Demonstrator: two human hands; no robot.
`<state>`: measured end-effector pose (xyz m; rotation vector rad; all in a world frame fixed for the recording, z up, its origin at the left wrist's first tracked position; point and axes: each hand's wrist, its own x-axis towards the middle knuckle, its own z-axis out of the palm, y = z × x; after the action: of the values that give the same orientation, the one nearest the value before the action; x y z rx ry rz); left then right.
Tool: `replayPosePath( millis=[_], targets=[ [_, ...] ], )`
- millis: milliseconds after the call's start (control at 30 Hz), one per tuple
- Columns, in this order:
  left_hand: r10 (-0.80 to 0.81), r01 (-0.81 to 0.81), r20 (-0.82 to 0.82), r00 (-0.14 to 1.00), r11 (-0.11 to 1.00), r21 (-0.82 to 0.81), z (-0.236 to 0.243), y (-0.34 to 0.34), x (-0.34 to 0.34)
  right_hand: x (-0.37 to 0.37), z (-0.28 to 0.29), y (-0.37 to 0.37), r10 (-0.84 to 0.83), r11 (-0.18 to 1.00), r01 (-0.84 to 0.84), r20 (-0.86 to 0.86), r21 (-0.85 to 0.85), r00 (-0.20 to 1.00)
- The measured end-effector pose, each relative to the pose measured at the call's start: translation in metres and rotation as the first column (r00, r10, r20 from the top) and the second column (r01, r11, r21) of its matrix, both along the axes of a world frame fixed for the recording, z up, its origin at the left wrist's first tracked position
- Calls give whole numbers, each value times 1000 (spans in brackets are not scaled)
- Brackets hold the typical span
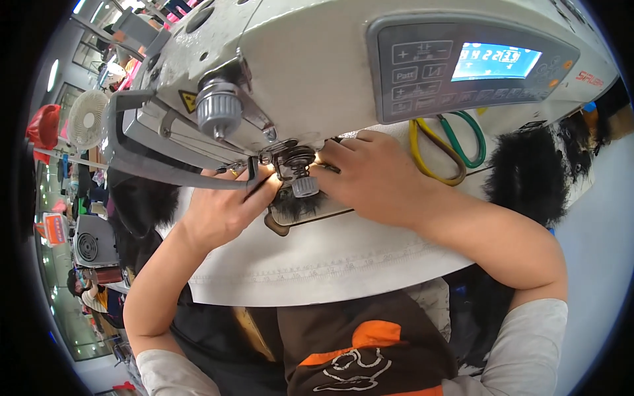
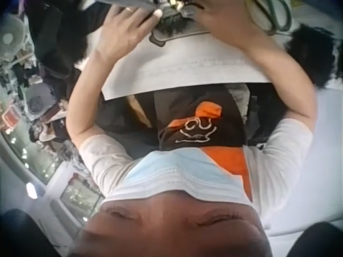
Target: Sewing faux fur trim onto black garment fabric using an industrial sewing machine.
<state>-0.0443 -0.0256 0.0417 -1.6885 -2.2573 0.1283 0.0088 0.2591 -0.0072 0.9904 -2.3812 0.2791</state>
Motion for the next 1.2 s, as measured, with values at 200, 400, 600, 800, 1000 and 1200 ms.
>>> replayPosePath(
  millis=[200,400,600,800,1000,1200],
  targets=[
    [30,-30,-77,997,1000,4,1,9,7,1,2,-4,-10,1000,12,75,-18,997],
    [129,-125,-137,982,991,42,-21,9,3,1,3,-4,-54,996,63,132,-59,990],
    [102,-104,-140,985,994,-10,-23,15,13,-8,5,6,-54,995,57,33,-86,998],
    [167,-180,-211,963,983,-45,-30,24,17,-5,10,9,-93,996,93,19,-8,995],
    [216,-230,-89,972,955,-188,-31,19,17,-1,16,10,-113,994,112,68,20,991],
    [202,-201,-62,977,979,23,-28,26,15,0,19,8,-72,997,74,49,-28,996]
  ],
)
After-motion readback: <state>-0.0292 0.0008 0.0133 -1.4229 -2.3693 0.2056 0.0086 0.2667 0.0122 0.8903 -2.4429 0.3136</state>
